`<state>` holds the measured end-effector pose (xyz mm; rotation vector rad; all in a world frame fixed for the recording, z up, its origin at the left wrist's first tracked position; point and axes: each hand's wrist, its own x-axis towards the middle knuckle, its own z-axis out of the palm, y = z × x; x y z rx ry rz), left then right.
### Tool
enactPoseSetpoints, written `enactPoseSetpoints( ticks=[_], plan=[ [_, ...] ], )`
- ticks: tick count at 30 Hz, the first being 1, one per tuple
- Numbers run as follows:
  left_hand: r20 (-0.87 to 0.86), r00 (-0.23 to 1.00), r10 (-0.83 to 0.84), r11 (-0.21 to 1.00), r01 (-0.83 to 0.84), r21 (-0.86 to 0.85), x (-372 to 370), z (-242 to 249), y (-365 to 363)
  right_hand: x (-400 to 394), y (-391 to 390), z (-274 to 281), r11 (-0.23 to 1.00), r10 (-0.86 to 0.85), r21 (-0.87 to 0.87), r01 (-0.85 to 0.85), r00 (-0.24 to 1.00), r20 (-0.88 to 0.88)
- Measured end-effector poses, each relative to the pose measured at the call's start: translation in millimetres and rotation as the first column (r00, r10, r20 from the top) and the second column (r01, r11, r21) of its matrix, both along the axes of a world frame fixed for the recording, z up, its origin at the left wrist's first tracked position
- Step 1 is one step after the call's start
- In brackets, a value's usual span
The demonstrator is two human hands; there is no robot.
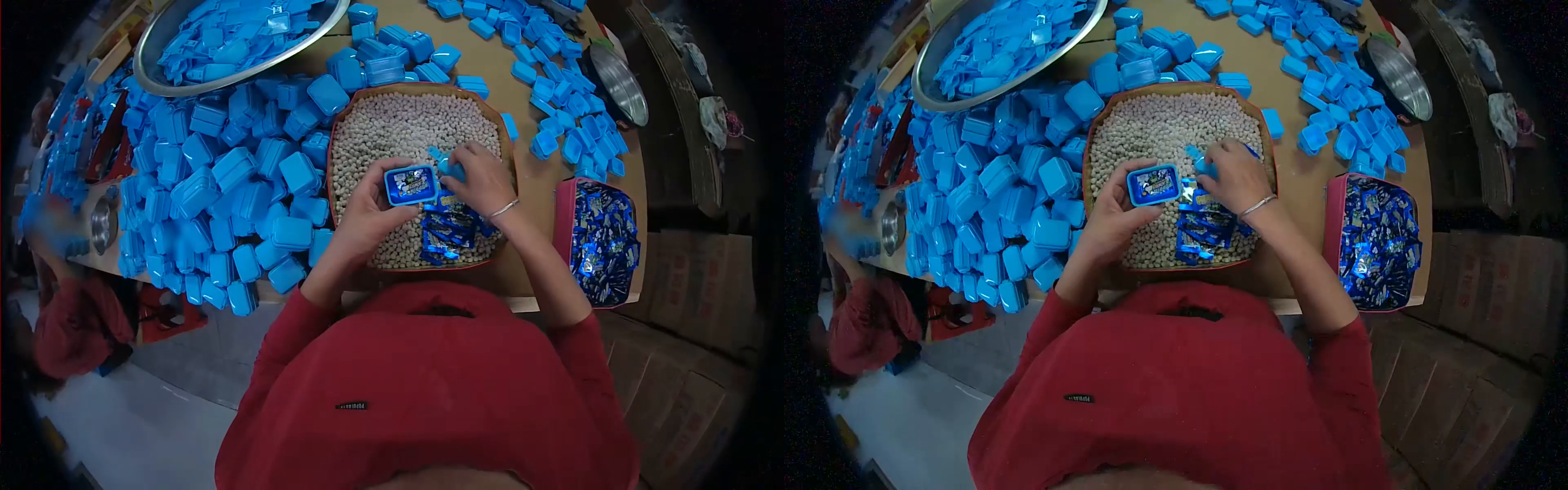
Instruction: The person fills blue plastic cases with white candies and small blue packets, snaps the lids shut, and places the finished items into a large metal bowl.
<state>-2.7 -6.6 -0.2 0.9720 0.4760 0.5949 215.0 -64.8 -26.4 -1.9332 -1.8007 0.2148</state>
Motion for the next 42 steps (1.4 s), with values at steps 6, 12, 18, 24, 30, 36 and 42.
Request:
enactPoseSetpoints(
  ticks=[6,12,18,24,30,36,42],
  plan=[
    [-0.078,0.997,0.014,0.991,-0.003,0.137,-10.4,19.8,-4.7,4.7,2.5,3.4,0.999,-0.004,0.046,0.007,0.998,-0.067],
    [-0.108,0.994,-0.036,0.984,0.054,0.168,-6.3,22.7,-5.4,-25.3,-20.6,97.1,0.886,0.450,0.291,-0.362,0.823,-0.347],
    [-0.185,0.982,-0.024,0.960,0.074,0.271,-0.2,21.1,-7.4,-36.1,-29.4,99.9,0.864,0.468,0.295,-0.409,0.867,-0.168],
    [-0.199,0.980,-0.011,0.962,0.065,0.266,-2.8,22.9,-8.1,-39.9,-26.7,98.2,0.852,0.476,0.333,-0.404,0.862,-0.173],
    [-0.222,0.973,-0.061,0.945,0.128,0.300,-8.2,34.2,-5.2,-41.1,-26.2,96.1,0.833,0.504,0.350,-0.429,0.849,-0.159],
    [-0.089,0.993,-0.075,0.990,0.085,0.116,-18.1,32.9,-5.0,-48.5,-26.9,86.5,0.867,0.437,0.383,-0.318,0.855,-0.279],
    [-0.122,0.992,-0.034,0.946,0.071,0.315,-17.7,41.5,-5.8,-50.2,-34.5,70.7,0.992,0.092,0.039,-0.123,0.461,-0.883]
  ],
)
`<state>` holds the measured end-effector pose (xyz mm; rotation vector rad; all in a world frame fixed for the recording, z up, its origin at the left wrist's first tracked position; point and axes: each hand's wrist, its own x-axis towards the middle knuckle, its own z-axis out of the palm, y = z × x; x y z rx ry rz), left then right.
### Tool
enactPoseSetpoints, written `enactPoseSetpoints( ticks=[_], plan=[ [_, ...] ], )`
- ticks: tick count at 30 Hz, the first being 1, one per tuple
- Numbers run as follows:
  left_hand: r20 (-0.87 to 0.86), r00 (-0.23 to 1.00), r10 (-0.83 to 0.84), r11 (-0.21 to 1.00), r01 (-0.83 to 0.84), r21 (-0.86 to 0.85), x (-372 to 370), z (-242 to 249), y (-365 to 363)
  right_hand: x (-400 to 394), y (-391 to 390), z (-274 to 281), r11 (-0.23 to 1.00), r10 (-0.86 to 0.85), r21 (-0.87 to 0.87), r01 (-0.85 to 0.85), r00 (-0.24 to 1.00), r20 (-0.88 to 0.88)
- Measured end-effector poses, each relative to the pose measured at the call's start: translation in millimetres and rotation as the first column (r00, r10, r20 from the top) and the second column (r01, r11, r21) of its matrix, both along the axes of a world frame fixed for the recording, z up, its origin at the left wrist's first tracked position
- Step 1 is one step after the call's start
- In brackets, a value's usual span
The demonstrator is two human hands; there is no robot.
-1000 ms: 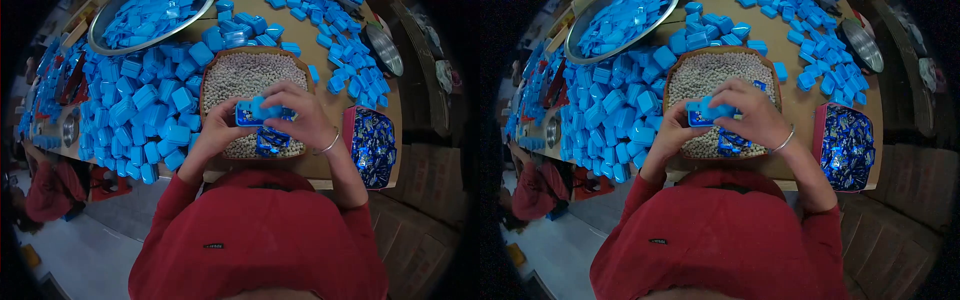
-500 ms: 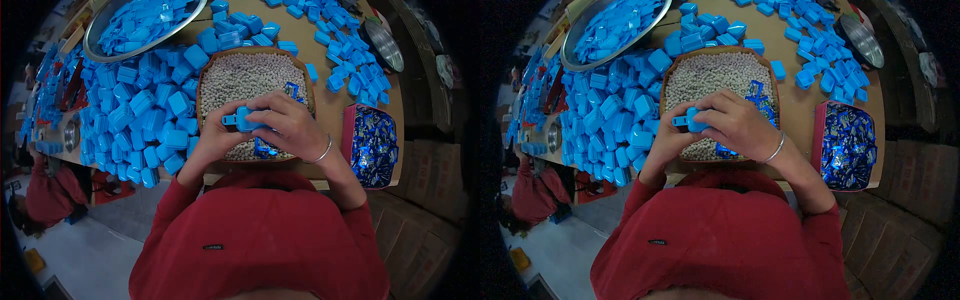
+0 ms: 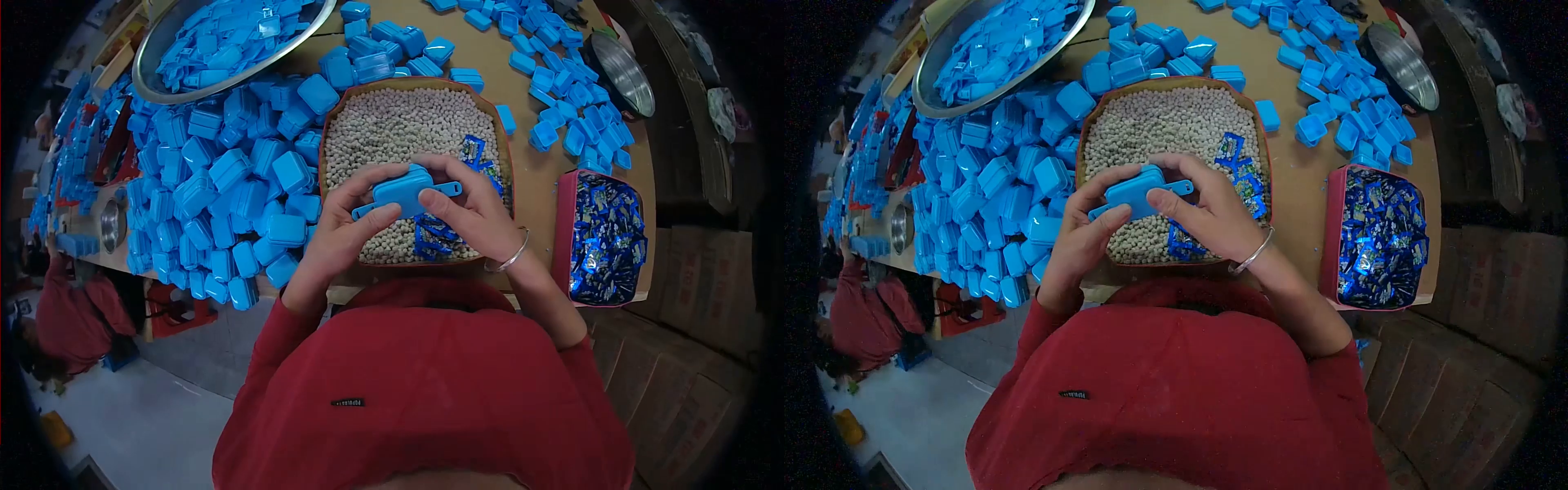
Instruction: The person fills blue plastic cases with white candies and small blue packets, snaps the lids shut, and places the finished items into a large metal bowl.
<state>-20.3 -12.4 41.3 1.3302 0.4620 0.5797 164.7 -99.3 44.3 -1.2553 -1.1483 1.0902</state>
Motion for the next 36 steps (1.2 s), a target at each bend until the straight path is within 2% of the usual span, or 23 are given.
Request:
enactPoseSetpoints(
  ticks=[3,8,11,14,17,20,23,24,26,27,31,34,36],
  plan=[
    [0.014,0.999,-0.043,0.995,0.042,0.087,-0.6,-3.6,2.9,0.7,0.2,3.9,1.000,0.004,-0.015,-0.004,1.000,-0.015],
    [0.011,1.000,-0.011,0.972,0.008,0.233,-0.6,6.3,-1.1,0.0,4.3,7.1,0.999,-0.007,0.044,0.009,0.999,-0.045],
    [0.007,1.000,-0.002,0.979,0.001,0.202,-0.1,5.4,-0.5,-0.6,6.4,3.7,0.999,-0.033,0.002,0.033,0.999,-0.034],
    [-0.025,0.999,0.028,0.959,-0.020,0.283,0.9,1.9,-2.9,1.1,8.3,1.4,0.999,-0.030,-0.017,0.028,0.995,-0.092],
    [0.022,0.999,0.039,0.988,-0.042,0.149,0.9,-4.9,-2.2,0.3,8.6,-0.3,1.000,-0.012,0.013,0.013,0.999,-0.042],
    [0.146,0.976,0.159,0.956,-0.116,-0.268,7.9,-25.9,-6.7,-2.9,8.8,3.4,1.000,-0.009,0.009,0.009,1.000,-0.023],
    [0.057,0.982,0.182,0.983,-0.180,-0.033,14.5,-11.4,-9.7,-0.2,9.4,1.8,0.994,-0.040,0.111,0.016,0.975,0.220],
    [0.023,0.988,0.151,0.980,-0.153,0.124,15.2,-7.8,-7.7,-3.1,9.4,3.4,0.988,-0.081,0.154,0.035,0.949,0.304],
    [-0.066,0.992,0.112,0.905,-0.074,0.418,16.1,-2.8,0.3,-15.7,9.4,6.8,0.970,-0.161,0.237,0.056,0.877,0.452],
    [-0.103,0.983,0.153,0.844,-0.076,0.532,20.0,-1.3,4.7,-18.1,11.5,4.1,0.959,-0.185,0.278,0.050,0.855,0.484],
    [0.064,0.980,0.187,0.925,-0.197,0.325,28.0,-1.5,0.7,-22.6,6.5,16.8,0.942,-0.239,0.307,0.134,0.910,0.338],
    [0.144,0.948,0.285,0.931,-0.310,0.194,31.3,5.5,-13.4,-27.6,1.0,21.4,0.919,-0.247,0.383,0.098,0.898,0.364],
    [0.116,0.929,0.352,0.930,-0.361,0.070,31.1,9.9,-17.9,-30.8,1.6,29.1,0.888,-0.303,0.453,0.081,0.843,0.444]
  ],
)
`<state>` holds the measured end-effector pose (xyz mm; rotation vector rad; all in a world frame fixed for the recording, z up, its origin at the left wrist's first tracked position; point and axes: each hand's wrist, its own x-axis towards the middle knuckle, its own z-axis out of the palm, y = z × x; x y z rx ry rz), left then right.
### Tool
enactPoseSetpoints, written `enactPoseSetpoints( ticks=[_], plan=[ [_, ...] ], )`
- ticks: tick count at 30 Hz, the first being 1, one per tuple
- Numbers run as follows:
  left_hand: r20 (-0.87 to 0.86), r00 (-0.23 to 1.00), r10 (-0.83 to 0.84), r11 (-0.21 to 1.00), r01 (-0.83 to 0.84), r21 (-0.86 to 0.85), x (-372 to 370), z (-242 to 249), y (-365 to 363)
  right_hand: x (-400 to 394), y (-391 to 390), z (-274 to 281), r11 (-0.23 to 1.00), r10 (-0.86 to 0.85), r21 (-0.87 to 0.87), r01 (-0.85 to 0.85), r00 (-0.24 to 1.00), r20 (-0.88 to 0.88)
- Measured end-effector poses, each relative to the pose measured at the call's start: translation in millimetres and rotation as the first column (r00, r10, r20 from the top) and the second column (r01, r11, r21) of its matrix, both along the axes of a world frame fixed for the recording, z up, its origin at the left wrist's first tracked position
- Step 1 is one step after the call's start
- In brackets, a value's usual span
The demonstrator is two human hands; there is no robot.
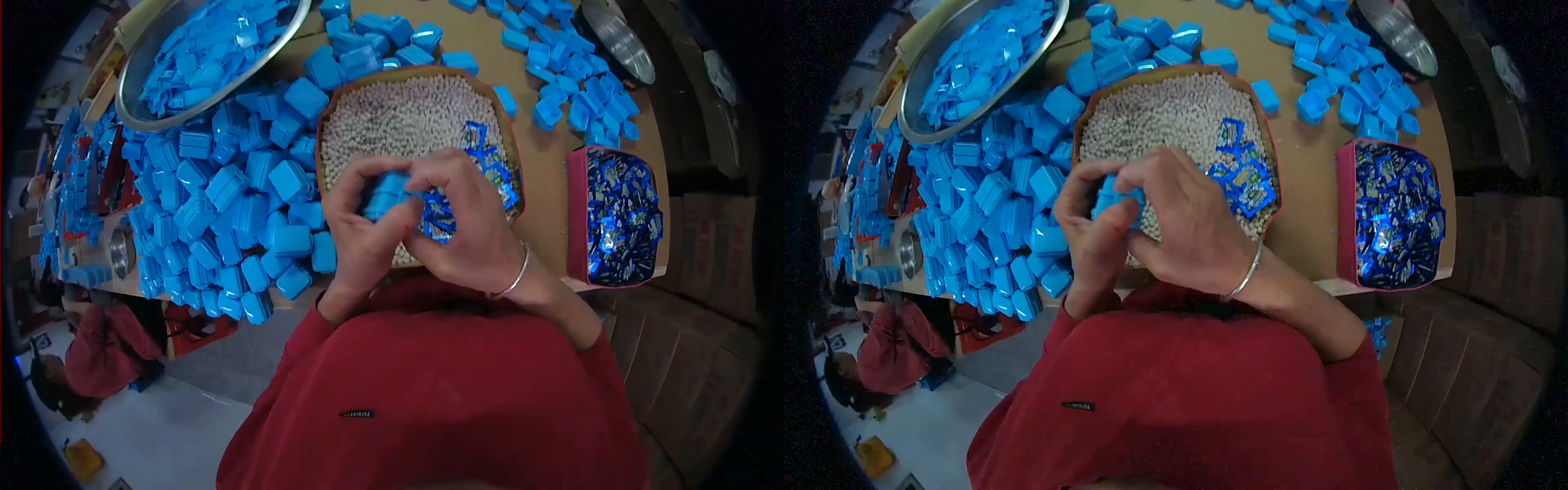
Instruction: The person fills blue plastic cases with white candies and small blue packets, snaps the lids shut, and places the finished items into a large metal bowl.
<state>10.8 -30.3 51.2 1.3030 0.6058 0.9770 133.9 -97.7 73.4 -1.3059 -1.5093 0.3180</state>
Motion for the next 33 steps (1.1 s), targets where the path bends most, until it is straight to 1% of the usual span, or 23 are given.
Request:
enactPoseSetpoints(
  ticks=[1,2,4,6,8,9,10,12,13,14,15,16,18,19,21,22,23,24,25,27,28,31,33],
  plan=[
    [0.018,0.999,-0.035,0.999,0.035,-0.009,-0.2,-1.4,4.1,-0.6,2.3,-2.5,1.000,-0.009,0.018,0.008,0.998,0.058],
    [-0.019,0.999,-0.045,0.998,0.044,-0.049,0.2,-6.8,6.1,0.3,3.9,-9.2,1.000,-0.024,0.006,0.023,0.996,0.084],
    [-0.078,0.990,-0.118,0.985,0.106,-0.135,3.7,-16.9,14.8,1.1,4.9,-26.7,0.994,-0.044,-0.106,0.036,0.996,-0.071],
    [-0.173,0.972,-0.162,0.987,0.160,-0.023,-1.4,-12.9,19.2,4.3,0.6,-25.6,0.982,-0.065,-0.185,0.025,0.976,-0.210],
    [0.164,0.980,-0.112,0.980,0.137,-0.147,-4.0,-9.8,7.1,10.7,-2.9,-26.3,0.987,-0.055,-0.162,-0.024,0.881,-0.471],
    [0.300,0.952,-0.059,0.969,0.127,-0.213,-5.3,-17.6,1.2,15.5,-3.9,-27.4,0.980,0.014,-0.132,-0.147,0.720,-0.694],
    [0.336,0.942,0.004,0.896,0.146,-0.419,-8.6,-25.9,-6.0,13.4,-1.3,-33.8,0.974,0.014,-0.143,-0.178,0.673,-0.739],
    [0.310,0.939,0.150,0.860,0.030,-0.509,-4.1,-31.9,-3.0,7.4,7.2,-47.5,0.957,0.010,-0.160,-0.242,0.579,-0.815],
    [0.093,0.993,0.073,0.933,-0.035,-0.358,-10.8,-26.9,10.5,5.2,9.4,-43.5,0.967,-0.069,-0.243,-0.081,0.831,-0.552],
    [-0.244,0.969,0.040,0.991,-0.007,0.137,-16.5,-15.0,23.0,8.2,7.7,-30.3,0.991,-0.110,-0.084,0.101,0.988,-0.107],
    [-0.519,0.836,0.178,0.803,0.181,0.567,-21.0,-0.2,34.4,11.3,6.5,-16.0,0.971,-0.232,0.142,0.194,0.909,0.347],
    [-0.559,0.808,0.187,0.651,0.324,0.687,-24.2,8.0,41.3,10.5,9.2,-23.1,0.968,-0.125,0.249,0.034,0.925,0.360],
    [-0.735,0.672,0.086,0.552,0.582,0.597,-20.5,30.8,39.0,7.6,-0.3,-19.3,0.993,0.056,0.062,-0.101,0.864,0.499],
    [-0.727,0.682,0.083,0.504,0.600,0.621,-18.4,32.5,43.0,7.5,-1.5,-16.3,0.997,0.035,0.051,-0.060,0.919,0.393],
    [-0.710,0.691,-0.134,0.619,0.618,0.484,-18.2,31.2,47.0,13.7,-6.1,-12.6,0.998,0.004,0.061,-0.019,0.971,0.237],
    [-0.655,0.722,-0.225,0.696,0.589,0.411,-15.4,25.0,43.5,17.7,-8.4,-11.4,0.998,-0.015,0.066,0.005,0.988,0.153],
    [-0.532,0.816,-0.227,0.786,0.476,0.395,-10.7,9.9,36.2,21.8,-9.8,-9.0,0.997,-0.024,0.075,0.021,0.999,0.040],
    [-0.403,0.891,-0.208,0.866,0.359,0.347,-4.4,-9.2,26.1,27.6,-11.0,-8.7,0.998,-0.048,0.042,0.047,0.998,0.026],
    [-0.209,0.956,-0.206,0.943,0.251,0.217,5.5,-25.6,13.5,34.1,-11.5,-8.9,0.998,-0.069,0.012,0.069,0.998,0.013],
    [-0.055,0.994,-0.099,0.985,0.106,0.136,22.5,-43.5,-3.1,45.4,-12.7,-12.4,0.996,-0.082,-0.020,0.082,0.997,0.011],
    [-0.045,0.998,-0.036,0.993,0.041,0.109,29.1,-43.9,-10.2,51.2,-12.9,-15.8,0.997,-0.070,-0.040,0.071,0.997,0.012],
    [-0.052,0.997,0.054,0.975,-0.041,0.219,40.6,-53.2,-12.9,59.4,-17.1,-12.5,0.996,-0.009,-0.088,0.007,1.000,-0.028],
    [-0.087,0.996,0.037,0.964,-0.013,0.267,42.3,-46.2,-8.6,64.2,-20.3,-10.9,0.993,0.025,-0.113,-0.028,0.999,-0.022]
  ],
)
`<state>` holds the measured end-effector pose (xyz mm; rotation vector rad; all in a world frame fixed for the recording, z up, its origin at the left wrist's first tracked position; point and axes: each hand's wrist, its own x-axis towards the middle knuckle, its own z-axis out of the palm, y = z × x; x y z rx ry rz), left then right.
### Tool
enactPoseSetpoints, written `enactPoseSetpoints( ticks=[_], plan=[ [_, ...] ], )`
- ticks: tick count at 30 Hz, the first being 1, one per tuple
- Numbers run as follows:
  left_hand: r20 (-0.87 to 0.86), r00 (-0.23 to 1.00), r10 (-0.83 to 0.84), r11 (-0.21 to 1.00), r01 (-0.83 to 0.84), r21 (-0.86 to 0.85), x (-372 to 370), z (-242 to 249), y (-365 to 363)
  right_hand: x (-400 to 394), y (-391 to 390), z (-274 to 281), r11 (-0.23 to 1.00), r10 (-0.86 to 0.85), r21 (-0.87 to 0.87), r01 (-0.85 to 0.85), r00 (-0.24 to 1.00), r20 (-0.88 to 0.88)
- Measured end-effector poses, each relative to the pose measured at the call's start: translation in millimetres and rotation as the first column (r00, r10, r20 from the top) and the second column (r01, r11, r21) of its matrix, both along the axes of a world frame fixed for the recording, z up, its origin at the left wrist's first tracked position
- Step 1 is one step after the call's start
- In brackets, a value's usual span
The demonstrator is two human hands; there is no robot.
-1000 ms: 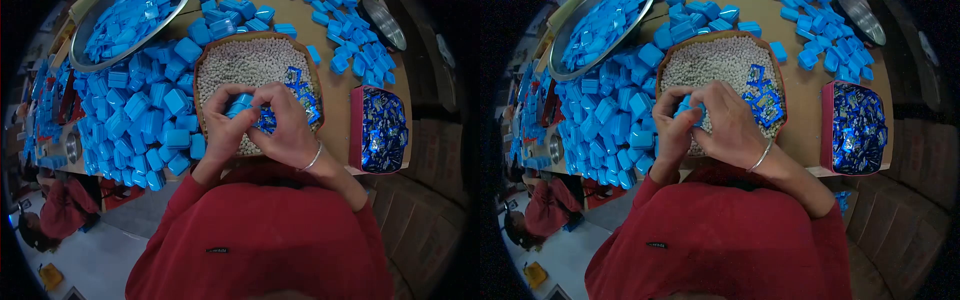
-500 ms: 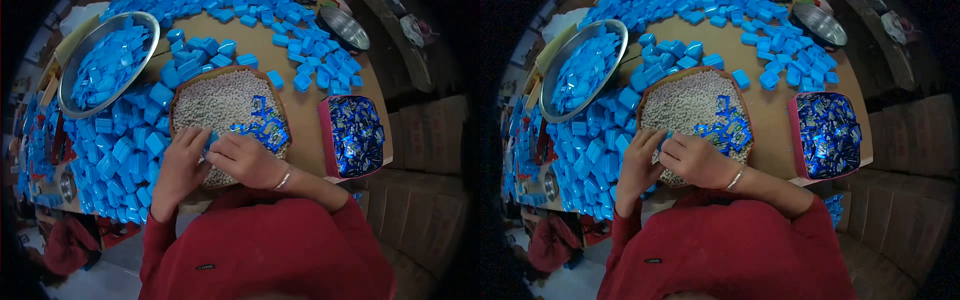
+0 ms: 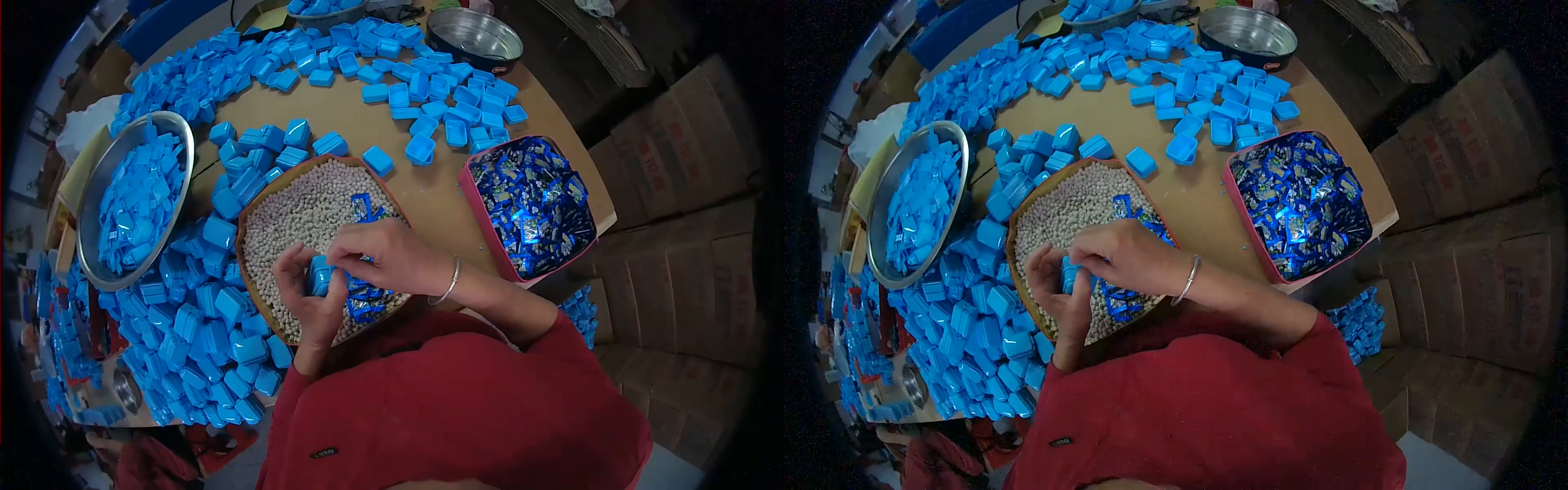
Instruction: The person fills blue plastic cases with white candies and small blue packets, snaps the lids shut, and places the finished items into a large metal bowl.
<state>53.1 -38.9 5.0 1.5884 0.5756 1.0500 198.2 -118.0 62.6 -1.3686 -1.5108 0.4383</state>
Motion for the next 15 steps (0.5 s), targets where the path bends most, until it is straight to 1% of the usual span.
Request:
enactPoseSetpoints(
  ticks=[2,5,6,9,10,13,14,15],
  plan=[
    [-0.068,0.998,-0.008,0.999,0.011,0.044,0.1,5.6,1.3,1.2,-0.8,-7.6,0.998,-0.006,0.069,0.001,0.997,0.073],
    [-0.100,0.995,-0.014,0.982,0.032,0.184,-1.0,6.5,4.2,-0.4,-2.4,-11.4,0.989,-0.046,0.148,0.019,0.983,0.180],
    [-0.063,0.998,0.030,0.963,-0.011,0.271,3.1,13.1,1.6,-2.0,-2.9,-12.1,0.985,-0.068,0.169,0.032,0.975,0.214],
    [-0.172,0.985,0.016,0.899,0.060,0.433,-2.8,27.6,3.3,-5.4,-4.4,-6.7,0.959,-0.118,0.281,0.031,0.948,0.296],
    [-0.138,0.990,0.012,0.868,0.058,0.493,1.8,38.3,4.1,-7.2,-3.3,-8.5,0.945,-0.151,0.324,0.046,0.940,0.307],
    [-0.138,0.990,-0.014,0.811,0.092,0.578,2.3,41.1,9.0,-8.4,-6.9,-8.7,0.952,-0.133,0.302,0.056,0.962,0.240],
    [-0.167,0.984,-0.060,0.828,0.143,0.543,1.6,40.8,11.6,-5.8,-8.0,-7.3,0.991,-0.046,0.129,0.036,0.996,0.076],
    [-0.178,0.977,-0.115,0.846,0.190,0.499,1.6,40.8,11.9,-1.6,-9.7,-5.0,0.999,0.013,-0.040,-0.017,0.994,-0.104]
  ],
)
